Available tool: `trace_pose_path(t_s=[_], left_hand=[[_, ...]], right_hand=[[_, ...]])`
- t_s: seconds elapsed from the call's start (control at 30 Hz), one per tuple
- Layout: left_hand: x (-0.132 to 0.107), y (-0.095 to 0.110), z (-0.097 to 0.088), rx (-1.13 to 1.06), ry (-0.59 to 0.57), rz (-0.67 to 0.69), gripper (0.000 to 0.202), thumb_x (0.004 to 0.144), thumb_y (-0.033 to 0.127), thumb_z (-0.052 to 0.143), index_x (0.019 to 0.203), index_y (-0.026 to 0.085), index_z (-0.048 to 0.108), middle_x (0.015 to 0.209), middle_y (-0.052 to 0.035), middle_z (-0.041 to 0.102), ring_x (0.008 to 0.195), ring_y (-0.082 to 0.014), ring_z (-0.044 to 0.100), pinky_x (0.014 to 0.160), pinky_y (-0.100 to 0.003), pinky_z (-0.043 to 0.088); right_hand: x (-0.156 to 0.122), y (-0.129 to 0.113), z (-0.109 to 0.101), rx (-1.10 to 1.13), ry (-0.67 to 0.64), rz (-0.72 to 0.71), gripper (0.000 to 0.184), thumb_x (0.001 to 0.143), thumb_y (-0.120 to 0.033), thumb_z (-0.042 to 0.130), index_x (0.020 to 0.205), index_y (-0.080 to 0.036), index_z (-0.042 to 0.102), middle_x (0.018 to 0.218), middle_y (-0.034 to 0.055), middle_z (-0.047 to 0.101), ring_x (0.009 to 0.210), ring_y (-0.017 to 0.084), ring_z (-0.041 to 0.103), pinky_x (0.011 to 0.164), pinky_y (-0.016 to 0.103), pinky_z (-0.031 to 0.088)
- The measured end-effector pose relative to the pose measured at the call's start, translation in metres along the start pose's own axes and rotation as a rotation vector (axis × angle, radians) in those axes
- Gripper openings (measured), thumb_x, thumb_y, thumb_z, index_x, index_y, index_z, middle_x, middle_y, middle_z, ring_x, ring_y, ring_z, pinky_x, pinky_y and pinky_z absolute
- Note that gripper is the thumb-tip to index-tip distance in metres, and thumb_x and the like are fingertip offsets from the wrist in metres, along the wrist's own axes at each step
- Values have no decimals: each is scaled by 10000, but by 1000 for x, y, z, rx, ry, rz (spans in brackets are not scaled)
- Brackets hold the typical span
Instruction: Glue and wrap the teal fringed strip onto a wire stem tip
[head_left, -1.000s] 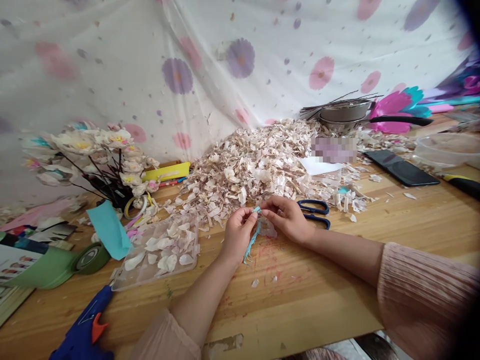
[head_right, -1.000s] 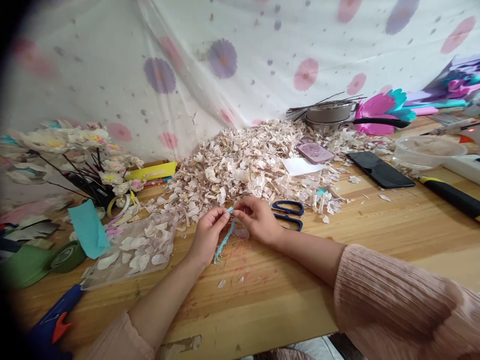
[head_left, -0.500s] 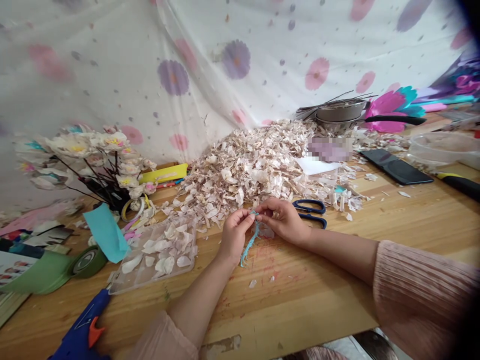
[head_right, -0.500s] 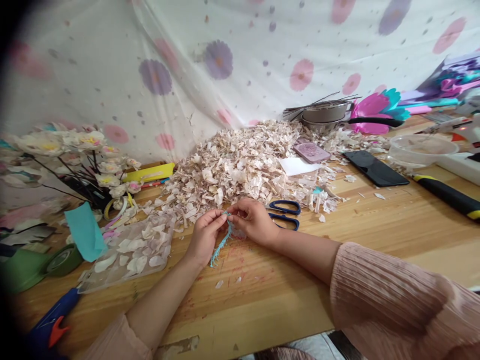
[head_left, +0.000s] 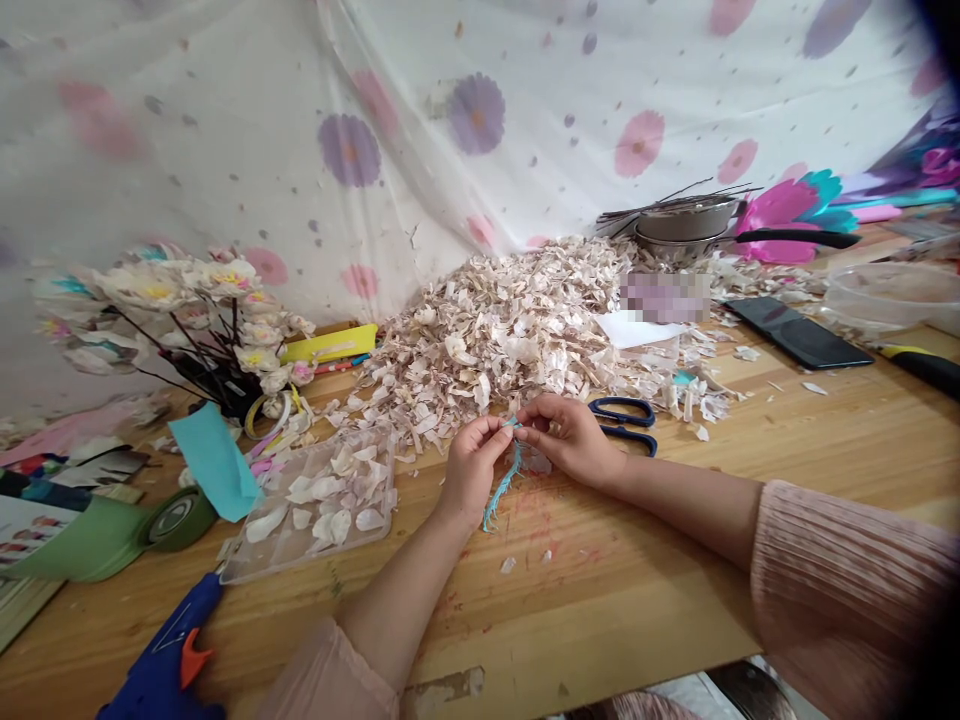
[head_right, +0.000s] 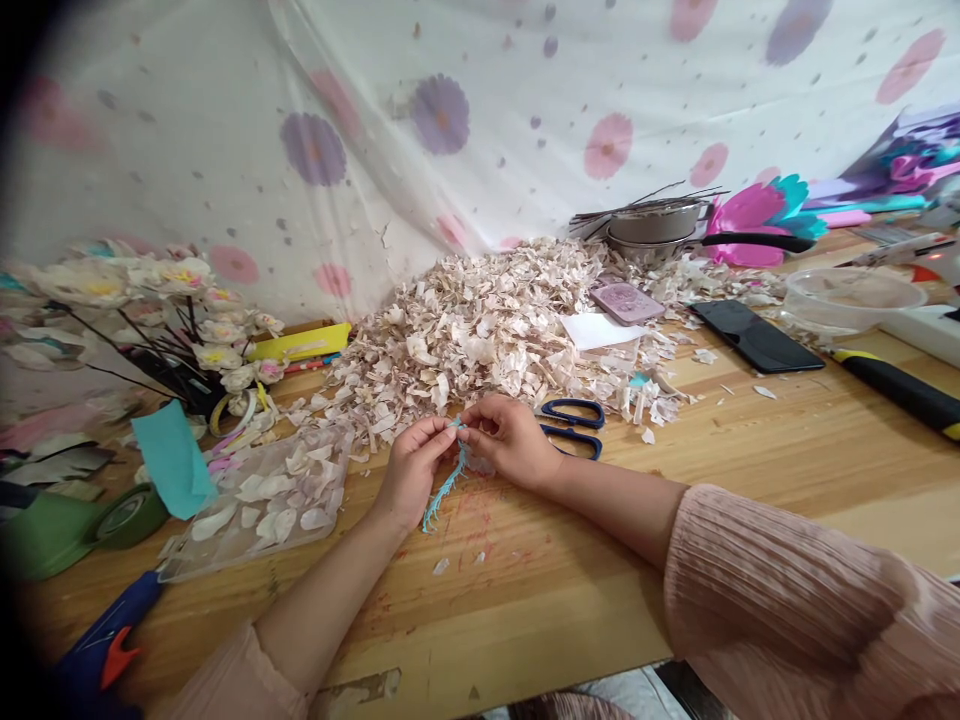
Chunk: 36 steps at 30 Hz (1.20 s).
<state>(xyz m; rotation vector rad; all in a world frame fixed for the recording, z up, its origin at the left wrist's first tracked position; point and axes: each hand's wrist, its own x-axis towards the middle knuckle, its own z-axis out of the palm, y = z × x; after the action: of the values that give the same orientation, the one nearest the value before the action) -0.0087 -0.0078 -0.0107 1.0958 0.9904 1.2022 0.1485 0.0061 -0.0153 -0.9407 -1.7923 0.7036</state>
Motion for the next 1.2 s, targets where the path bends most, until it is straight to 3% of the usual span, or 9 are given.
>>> trace_pose_path(t_s=[0.2, 0.6, 1.2], left_hand=[[0, 1, 0, -4, 4, 17, 167, 690, 317, 717, 700, 162, 655, 649, 15, 553, 596, -102, 456, 597, -228, 391], [0, -1, -1, 31, 19, 38, 147, 700, 313, 707, 698, 173, 661, 663, 13, 564, 616, -112, 477, 629, -238, 413], [0, -1, -1, 72, -5, 51, 142, 718, 300, 697, 699, 168, 649, 644, 19, 530, 612, -107, 445, 612, -229, 384]], right_hand=[[1, 1, 0, -23, 11, -28, 110, 850, -246, 626, 795, -166, 678, 749, 44, 677, 697, 157, 598, 643, 273, 466], [2, 2, 1, -43, 50, -36, 195, 869, -338, 636, 762, -191, 707, 722, 43, 699, 672, 167, 619, 631, 280, 472], [2, 0, 0, -81, 35, -55, 209, 883, -294, 584, 724, -175, 649, 684, 31, 645, 642, 151, 561, 609, 260, 418]])
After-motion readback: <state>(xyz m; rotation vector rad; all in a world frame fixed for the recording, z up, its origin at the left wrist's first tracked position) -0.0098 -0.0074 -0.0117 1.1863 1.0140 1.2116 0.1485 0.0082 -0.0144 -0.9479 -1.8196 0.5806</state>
